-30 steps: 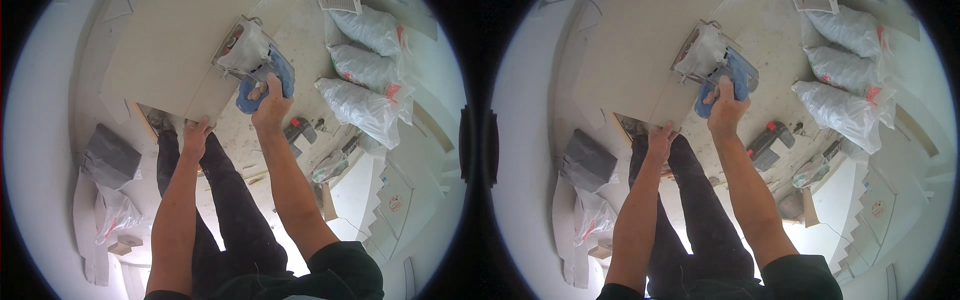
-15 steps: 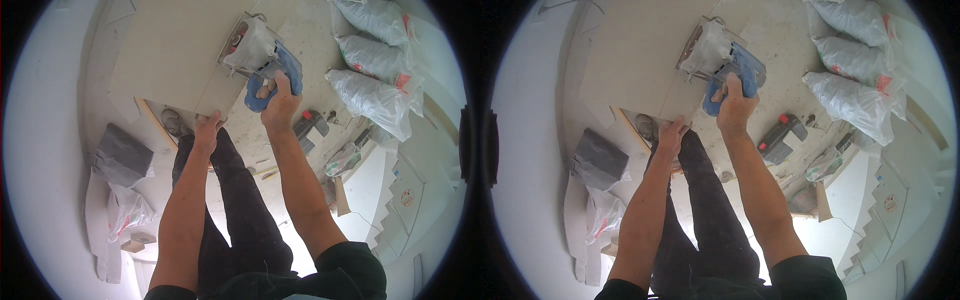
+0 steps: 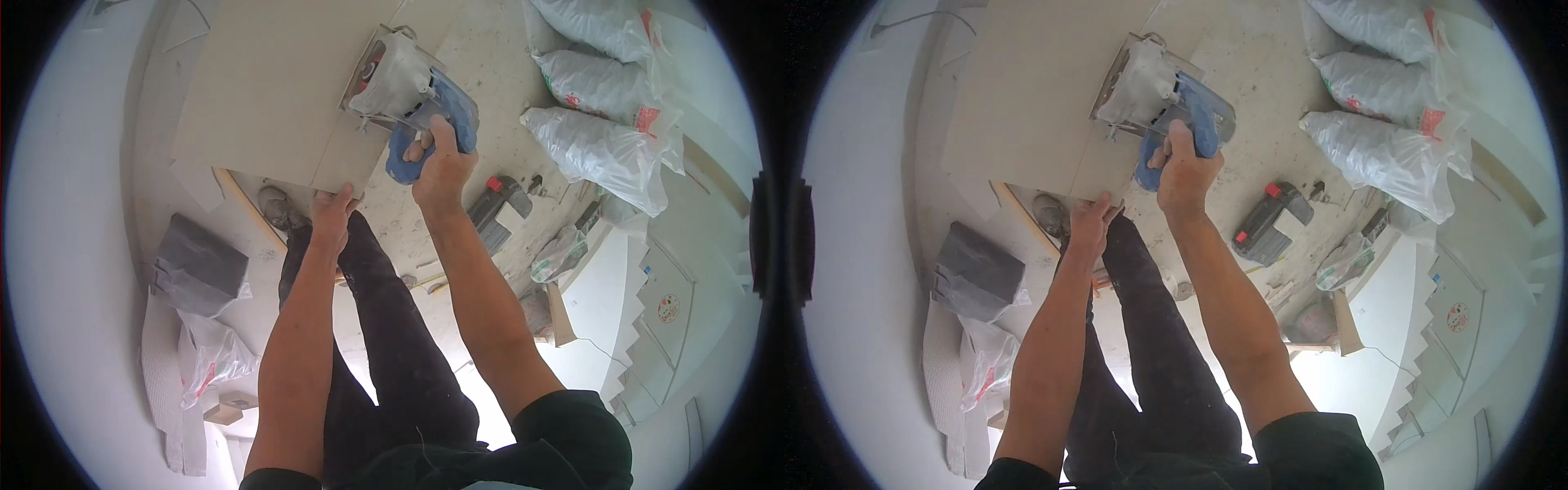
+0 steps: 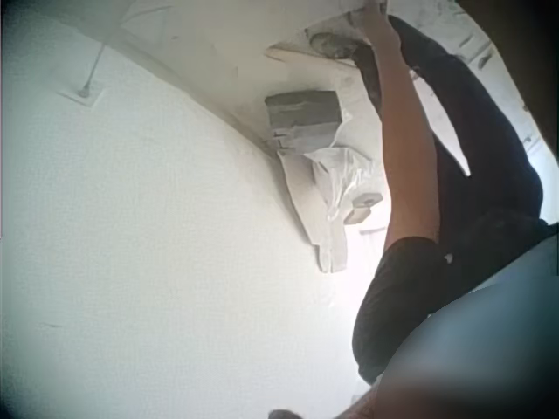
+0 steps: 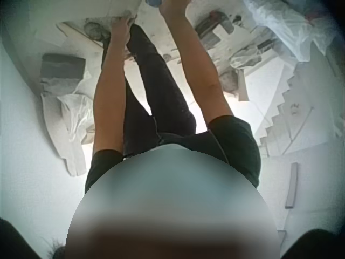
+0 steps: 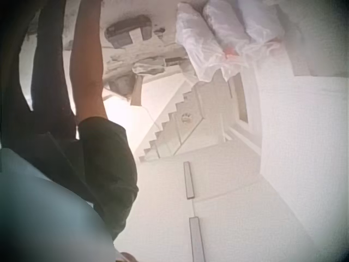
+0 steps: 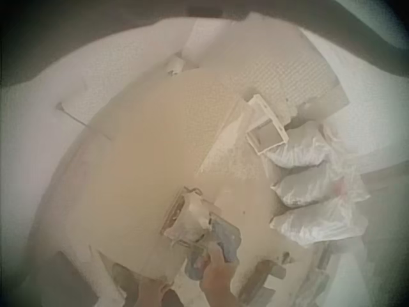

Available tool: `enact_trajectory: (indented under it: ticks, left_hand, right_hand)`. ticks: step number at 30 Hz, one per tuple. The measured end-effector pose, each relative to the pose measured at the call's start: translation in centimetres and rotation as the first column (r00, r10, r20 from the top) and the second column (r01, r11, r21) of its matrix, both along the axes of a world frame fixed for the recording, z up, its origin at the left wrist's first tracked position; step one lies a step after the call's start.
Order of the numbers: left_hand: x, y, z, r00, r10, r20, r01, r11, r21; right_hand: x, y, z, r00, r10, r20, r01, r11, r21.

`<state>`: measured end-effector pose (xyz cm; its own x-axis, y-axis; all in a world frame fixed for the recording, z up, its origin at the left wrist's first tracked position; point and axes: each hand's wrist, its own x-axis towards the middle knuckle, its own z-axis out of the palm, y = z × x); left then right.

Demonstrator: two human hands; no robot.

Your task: Measure a board with a tape measure, mark it with a pen, and cut it using a handheld circular saw.

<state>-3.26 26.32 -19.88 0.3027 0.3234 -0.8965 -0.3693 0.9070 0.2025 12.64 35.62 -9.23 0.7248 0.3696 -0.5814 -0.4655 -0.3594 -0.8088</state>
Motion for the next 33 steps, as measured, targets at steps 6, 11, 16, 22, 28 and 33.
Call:
enact_trajectory:
  ticks: [6, 11, 16, 22, 28, 33]
  left_hand:
    - [0.45, -0.06, -0.3, 1.0, 0.015, -0.009, -0.015, 1.0, 0.008]
    - [0.17, -0.06, -0.65, 0.999, 0.028, 0.04, -0.029, 0.999, 0.023]
    - [0.44, 0.04, -0.48, 0.999, 0.031, 0.015, -0.032, 0.999, 0.009]
    - [0.5, 0.16, -0.71, 0.999, 0.023, 0.043, -0.025, 0.999, 0.028]
    - [0.68, 0.32, -0.57, 0.999, 0.031, 0.027, -0.031, 0.999, 0.021]
    - [0.77, 0.67, -0.21, 1.0, 0.026, -0.001, -0.026, 1.0, 0.014]
  right_hand:
    - [0.19, 0.02, -0.02, 1.0, 0.0, 0.012, 0.0, 1.0, -0.01]
    - [0.1, -0.07, -0.37, 1.0, -0.013, 0.006, 0.013, 1.0, 0.006]
    - [-0.22, 0.39, 0.06, 0.998, -0.066, -0.007, 0.066, 0.998, 0.001]
    - [-0.13, 0.44, -0.04, 0.995, -0.096, -0.003, 0.096, 0.995, 0.012]
    - [-0.19, 0.26, -0.22, 0.996, -0.087, 0.005, 0.086, 0.996, 0.025]
    - [0.12, -0.31, -0.47, 1.0, -0.008, 0.024, 0.008, 1.0, -0.02]
